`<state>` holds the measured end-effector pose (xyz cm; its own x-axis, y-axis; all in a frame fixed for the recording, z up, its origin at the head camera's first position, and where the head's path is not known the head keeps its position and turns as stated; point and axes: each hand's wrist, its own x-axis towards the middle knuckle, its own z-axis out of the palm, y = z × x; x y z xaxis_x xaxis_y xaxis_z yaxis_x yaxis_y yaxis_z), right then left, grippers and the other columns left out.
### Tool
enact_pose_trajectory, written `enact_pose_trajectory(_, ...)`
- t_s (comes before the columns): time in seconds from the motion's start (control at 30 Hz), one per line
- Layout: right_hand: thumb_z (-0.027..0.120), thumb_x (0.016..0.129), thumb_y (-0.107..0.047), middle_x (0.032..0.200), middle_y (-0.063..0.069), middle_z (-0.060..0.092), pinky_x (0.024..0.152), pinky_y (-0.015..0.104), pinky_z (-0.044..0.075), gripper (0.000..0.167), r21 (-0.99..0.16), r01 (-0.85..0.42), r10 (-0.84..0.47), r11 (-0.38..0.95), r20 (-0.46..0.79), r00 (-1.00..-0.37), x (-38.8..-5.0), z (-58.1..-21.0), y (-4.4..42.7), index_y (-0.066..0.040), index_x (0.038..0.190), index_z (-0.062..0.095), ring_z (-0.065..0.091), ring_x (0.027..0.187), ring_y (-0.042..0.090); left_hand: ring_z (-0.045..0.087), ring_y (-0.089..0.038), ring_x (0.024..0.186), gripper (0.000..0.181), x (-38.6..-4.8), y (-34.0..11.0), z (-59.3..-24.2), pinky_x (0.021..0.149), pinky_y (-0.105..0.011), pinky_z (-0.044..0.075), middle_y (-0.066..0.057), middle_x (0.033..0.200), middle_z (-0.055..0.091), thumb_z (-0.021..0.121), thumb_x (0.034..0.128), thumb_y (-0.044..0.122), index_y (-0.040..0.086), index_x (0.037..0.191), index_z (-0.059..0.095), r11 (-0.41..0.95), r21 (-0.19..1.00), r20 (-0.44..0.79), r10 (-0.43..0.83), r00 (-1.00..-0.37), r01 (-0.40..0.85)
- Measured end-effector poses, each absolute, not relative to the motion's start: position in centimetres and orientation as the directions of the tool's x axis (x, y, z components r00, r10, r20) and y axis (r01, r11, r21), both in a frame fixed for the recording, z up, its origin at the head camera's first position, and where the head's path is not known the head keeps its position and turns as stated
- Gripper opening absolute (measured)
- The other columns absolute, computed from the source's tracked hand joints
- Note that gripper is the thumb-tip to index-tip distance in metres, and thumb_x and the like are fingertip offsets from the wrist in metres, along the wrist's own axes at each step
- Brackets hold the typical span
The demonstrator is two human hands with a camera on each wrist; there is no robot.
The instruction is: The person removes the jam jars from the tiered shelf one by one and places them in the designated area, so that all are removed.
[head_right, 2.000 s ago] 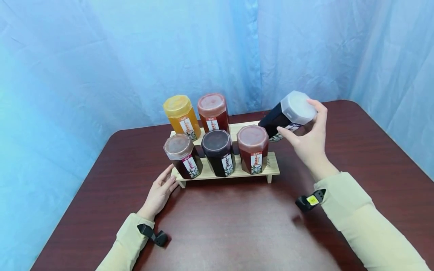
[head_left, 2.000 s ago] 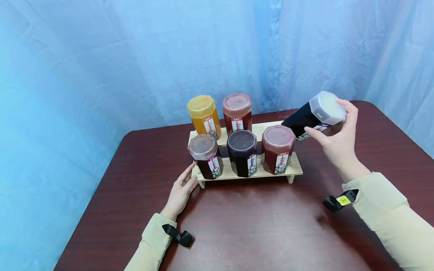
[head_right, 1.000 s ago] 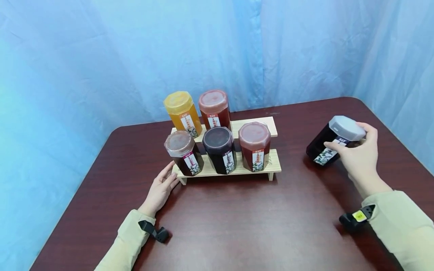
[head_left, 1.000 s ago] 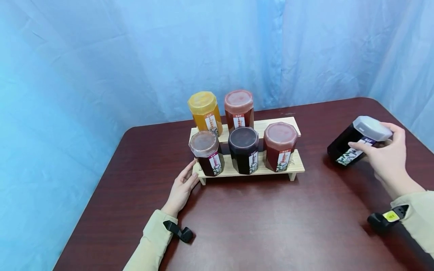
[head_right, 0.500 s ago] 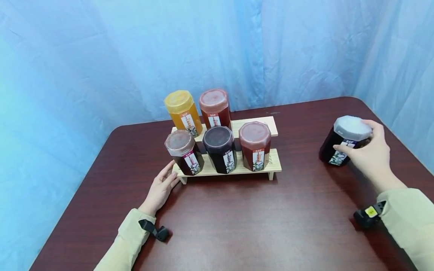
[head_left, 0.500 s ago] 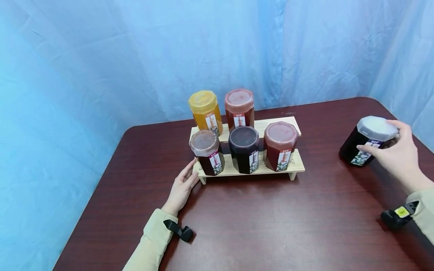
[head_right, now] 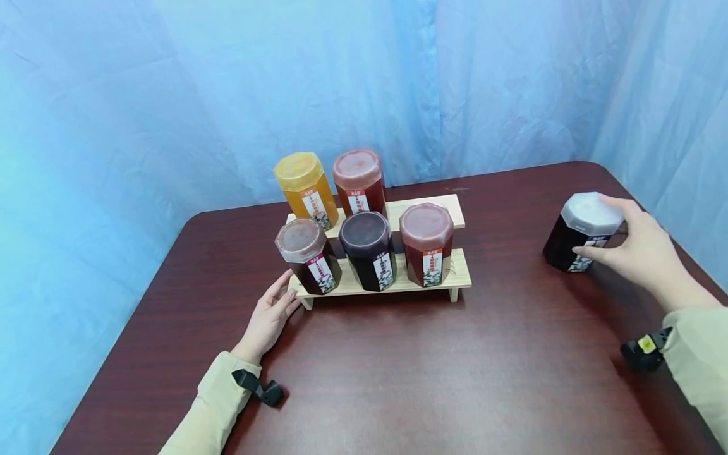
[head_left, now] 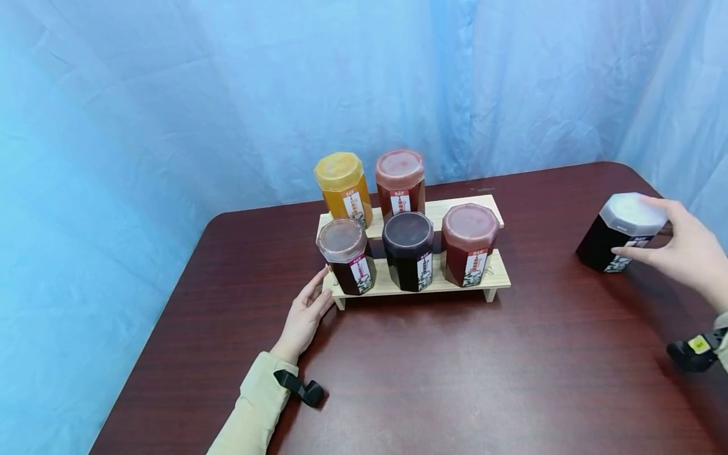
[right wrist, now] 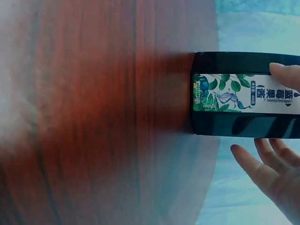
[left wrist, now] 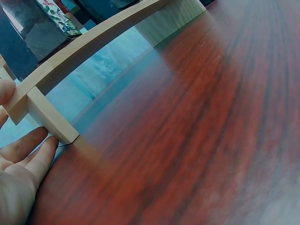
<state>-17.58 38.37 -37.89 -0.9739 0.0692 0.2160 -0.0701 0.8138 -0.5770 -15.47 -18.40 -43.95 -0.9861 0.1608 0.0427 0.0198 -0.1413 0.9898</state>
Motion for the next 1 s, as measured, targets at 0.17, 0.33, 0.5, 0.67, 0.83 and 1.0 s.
enact_pose_trajectory(0.17, 0.08, 0.074, -0.019, 0.117, 0.03, 0.039, 0.046, 0.012, 0.036, 0.098, -0.531, -0.045, 0.096, 0.846, 0.236, -0.967, -18.8, -38.5, 39.8, -0.01, 0.151, 0.021, 0.038, 0.065, -0.017, 0.02, -0.022, 0.141, 0.053, -15.4, -18.4, -44.1, 0.097, -0.02, 0.042, -0.013, 0.156, 0.019, 0.045, 0.0986, 0.004, 0.001, 0.148, 0.026, -0.142, 0.99, 0.041, 0.153, -0.987, 0.019)
enact_pose_trajectory(0.33, 0.076, 0.078, -0.015, 0.12, 0.032, 0.037, 0.045, 0.012, 0.035, 0.094, -0.54, -0.024, 0.137, 0.842, 0.258, -0.956, -20.1, -39.0, 41.1, -0.007, 0.151, 0.018, 0.038, 0.065, -0.012, 0.023, -0.024, 0.139, 0.055, -15.4, -18.5, -44.1, 0.096, -0.019, 0.043, -0.017, 0.156, 0.018, 0.047, 0.0983, 0.006, -0.001, 0.148, 0.025, -0.128, 0.991, 0.048, 0.155, -0.987, 0.028)
enact_pose_trajectory(0.5, 0.075, 0.079, -0.018, 0.119, 0.035, 0.037, 0.045, 0.012, 0.034, 0.094, -0.547, 0.001, 0.163, 0.837, 0.248, -0.955, -20.7, -39.2, 41.7, -0.002, 0.15, 0.016, 0.041, 0.063, -0.008, 0.019, -0.026, 0.141, 0.054, -15.5, -18.4, -44.0, 0.096, -0.019, 0.042, -0.017, 0.156, 0.016, 0.046, 0.0982, 0.006, -0.002, 0.148, 0.025, -0.129, 0.991, 0.052, 0.156, -0.986, 0.032)
enact_pose_trajectory(0.67, 0.07, 0.083, -0.019, 0.123, 0.038, 0.033, 0.046, 0.011, 0.035, 0.092, -0.554, 0.008, 0.158, 0.833, 0.224, -0.962, -20.8, -39.2, 41.8, -0.003, 0.152, 0.011, 0.056, 0.076, 0.021, 0.017, -0.024, 0.142, 0.053, -15.5, -18.4, -43.9, 0.096, -0.019, 0.042, -0.016, 0.156, 0.018, 0.045, 0.0981, 0.003, -0.002, 0.148, 0.026, -0.149, 0.988, 0.05, 0.159, -0.986, 0.026)
enact_pose_trajectory(0.83, 0.068, 0.084, -0.018, 0.126, 0.041, 0.032, 0.049, 0.007, 0.03, 0.09, -0.573, 0.017, 0.164, 0.819, 0.205, -0.965, -20.8, -38.4, 41.4, 0.0, 0.151, 0.009, 0.033, 0.066, -0.017, 0.022, -0.022, 0.14, 0.054, -15.5, -18.4, -43.9, 0.096, -0.019, 0.043, -0.016, 0.155, 0.02, 0.046, 0.098, 0.004, -0.002, 0.147, 0.026, -0.155, 0.988, 0.05, 0.159, -0.986, 0.025)
enact_pose_trajectory(1.0, 0.069, 0.082, -0.014, 0.122, 0.043, 0.034, 0.051, 0.007, 0.027, 0.091, -0.577, 0.009, 0.165, 0.817, 0.218, -0.962, -20.6, -37.4, 41.1, 0.002, 0.15, 0.011, 0.022, 0.063, -0.025, 0.021, -0.021, 0.14, 0.054, -15.5, -18.3, -43.8, 0.095, -0.02, 0.043, -0.015, 0.155, 0.022, 0.047, 0.0976, 0.004, -0.001, 0.148, 0.026, -0.154, 0.988, 0.052, 0.156, -0.986, 0.027)
